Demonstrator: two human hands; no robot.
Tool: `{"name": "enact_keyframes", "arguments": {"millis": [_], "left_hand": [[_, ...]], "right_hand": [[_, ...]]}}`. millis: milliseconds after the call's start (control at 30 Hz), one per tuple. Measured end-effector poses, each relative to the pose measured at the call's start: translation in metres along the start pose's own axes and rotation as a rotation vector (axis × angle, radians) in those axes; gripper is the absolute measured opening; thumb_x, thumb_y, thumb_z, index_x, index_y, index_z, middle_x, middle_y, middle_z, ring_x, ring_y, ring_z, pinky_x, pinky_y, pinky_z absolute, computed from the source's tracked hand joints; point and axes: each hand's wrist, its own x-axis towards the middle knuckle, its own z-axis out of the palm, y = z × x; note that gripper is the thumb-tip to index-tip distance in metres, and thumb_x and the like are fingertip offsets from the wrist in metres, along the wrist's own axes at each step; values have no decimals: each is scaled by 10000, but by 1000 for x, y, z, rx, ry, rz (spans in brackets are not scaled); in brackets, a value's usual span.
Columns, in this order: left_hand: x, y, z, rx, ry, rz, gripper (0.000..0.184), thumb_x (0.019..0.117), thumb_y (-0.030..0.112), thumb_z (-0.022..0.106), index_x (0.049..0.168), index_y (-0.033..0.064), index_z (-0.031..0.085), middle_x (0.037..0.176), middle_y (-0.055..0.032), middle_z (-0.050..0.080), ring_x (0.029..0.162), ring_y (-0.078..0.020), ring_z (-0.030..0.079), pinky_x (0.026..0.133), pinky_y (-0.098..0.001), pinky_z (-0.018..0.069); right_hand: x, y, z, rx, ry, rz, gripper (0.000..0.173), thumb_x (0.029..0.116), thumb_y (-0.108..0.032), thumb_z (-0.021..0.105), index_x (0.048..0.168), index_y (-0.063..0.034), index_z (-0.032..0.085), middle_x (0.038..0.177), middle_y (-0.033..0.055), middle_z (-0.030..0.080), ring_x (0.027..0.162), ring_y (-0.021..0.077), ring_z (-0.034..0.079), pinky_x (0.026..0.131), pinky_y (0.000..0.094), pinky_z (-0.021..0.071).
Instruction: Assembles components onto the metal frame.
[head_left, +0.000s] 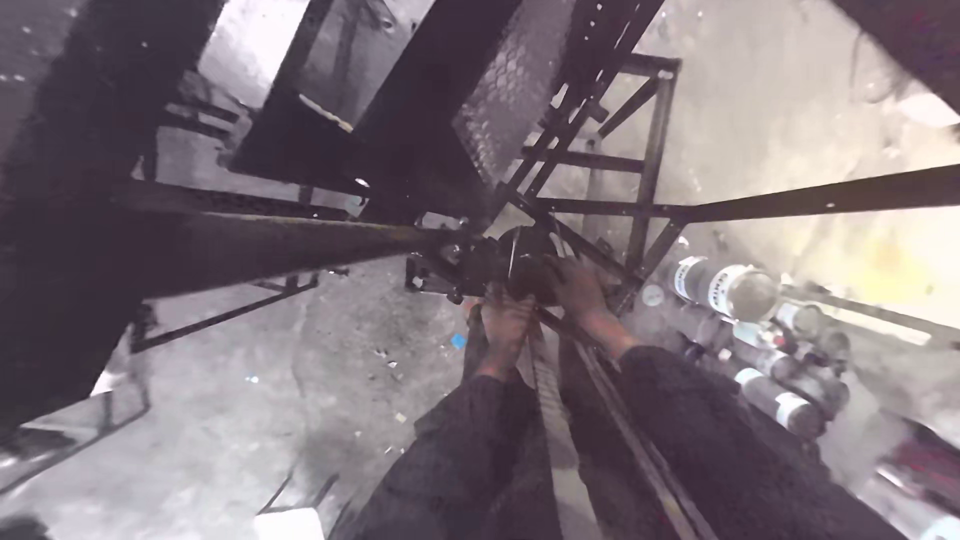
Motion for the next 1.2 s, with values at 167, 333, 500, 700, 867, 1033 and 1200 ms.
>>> {"name": "enact_keyframes", "arguments": {"millis": [167, 333, 500, 700, 867, 1033, 1200], "left_hand": [[0, -3, 1, 35, 14, 55, 722, 857, 355, 807, 1400, -40, 541, 1335, -217, 634, 1276, -301, 598, 1105, -458, 458], [0, -7, 4, -21, 57, 84, 765, 842, 349, 833, 1414, -52, 520, 1346, -228, 624, 1277, -312, 597, 1103, -459, 466], [2, -8, 4, -37, 70, 110, 738, 832, 335, 837, 1392, -46, 544, 1335, -231, 626, 1258, -312, 607, 1087, -462, 477], [4, -3, 1, 68, 49, 81, 770, 859, 391, 806, 1433, -32, 516, 1363, -239, 609, 1264, -335, 604, 1089, -489, 469], [3, -6, 5, 58, 59, 90, 795, 850, 401, 816, 1437, -40, 510, 1360, -235, 616, 1258, -347, 609, 1082, -507, 470], [2, -3, 2, 79, 50, 74, 749, 859, 380, 809, 1415, -36, 528, 1373, -227, 606, 1285, -331, 590, 1105, -488, 452], [-1, -4, 3, 78, 57, 94, 691, 873, 261, 778, 1431, -47, 510, 1354, -239, 612, 1264, -331, 600, 1090, -494, 461]], "right_hand": [[-28, 27, -13, 165, 78, 46, 437, 1083, -233, 458, 1513, -196, 526, 1247, 169, 697, 1146, 310, 668, 1017, 516, 516], [-33, 59, -19, 103, 5, -29, 468, 1050, -183, 518, 1516, -145, 502, 1297, 178, 673, 1196, 310, 652, 1055, 498, 503], [-20, 73, -15, 93, 31, -48, 389, 1097, -298, 459, 1442, -179, 593, 1274, 129, 697, 1142, 296, 683, 1000, 534, 533], [-23, 56, -31, 136, 1, 167, 421, 1088, -323, 492, 1437, -92, 531, 1179, 207, 698, 1083, 369, 688, 964, 593, 526], [-43, 25, -47, 359, -3, 109, 372, 979, -145, 630, 1322, -10, 576, 1099, 180, 686, 964, 252, 694, 867, 459, 580], [-36, -11, -33, 442, -121, 10, 410, 996, -280, 661, 1311, -20, 625, 1208, 168, 684, 1129, 234, 659, 1022, 437, 520], [-8, -57, -26, 78, -194, 115, 557, 986, -581, 592, 1314, -134, 647, 1102, 167, 721, 1052, 369, 688, 891, 622, 530]]}}
